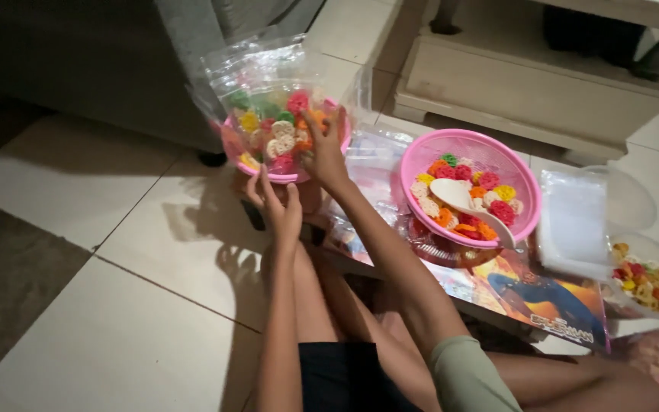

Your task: Packing various colorful snacks into small plastic bags manually while sitting on the floor.

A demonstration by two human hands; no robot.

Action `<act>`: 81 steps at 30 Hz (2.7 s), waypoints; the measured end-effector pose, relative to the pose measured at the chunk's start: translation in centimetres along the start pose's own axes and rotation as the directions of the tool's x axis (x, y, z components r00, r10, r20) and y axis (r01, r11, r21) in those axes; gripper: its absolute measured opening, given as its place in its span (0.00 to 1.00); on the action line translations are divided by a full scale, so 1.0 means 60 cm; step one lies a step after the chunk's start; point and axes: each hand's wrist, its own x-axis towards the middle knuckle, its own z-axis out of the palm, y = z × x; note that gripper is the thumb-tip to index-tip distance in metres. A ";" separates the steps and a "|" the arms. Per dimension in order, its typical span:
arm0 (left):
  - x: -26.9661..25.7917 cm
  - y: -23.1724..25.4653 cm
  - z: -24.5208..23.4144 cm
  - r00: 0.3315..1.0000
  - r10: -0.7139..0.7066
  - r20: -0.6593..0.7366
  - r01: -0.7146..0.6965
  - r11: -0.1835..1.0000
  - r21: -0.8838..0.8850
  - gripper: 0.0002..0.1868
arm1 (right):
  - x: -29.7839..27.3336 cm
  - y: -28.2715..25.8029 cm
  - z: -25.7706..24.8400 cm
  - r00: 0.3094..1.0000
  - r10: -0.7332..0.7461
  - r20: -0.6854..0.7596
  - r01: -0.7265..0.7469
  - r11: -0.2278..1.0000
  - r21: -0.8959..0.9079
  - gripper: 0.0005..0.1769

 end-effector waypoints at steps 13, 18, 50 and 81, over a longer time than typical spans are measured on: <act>0.041 0.085 -0.039 0.991 -0.061 0.118 0.003 0.899 0.438 0.21 | 0.018 0.040 0.059 0.987 -0.155 -0.035 0.150 0.982 -0.112 0.41; 0.045 0.057 -0.039 0.992 0.022 0.127 -0.069 0.923 0.379 0.23 | 0.024 0.061 0.078 0.999 0.018 -0.026 -0.018 1.000 -0.003 0.37; -0.158 0.308 0.061 0.953 0.002 0.304 0.067 0.974 -0.217 0.04 | -0.352 -0.046 -0.549 0.917 0.078 -0.392 -0.030 0.991 0.127 0.09; -0.112 0.151 0.031 0.994 -0.108 -0.025 0.103 0.982 -0.156 0.09 | -0.280 0.020 -0.232 0.989 -0.147 -0.015 0.125 0.885 -0.449 0.20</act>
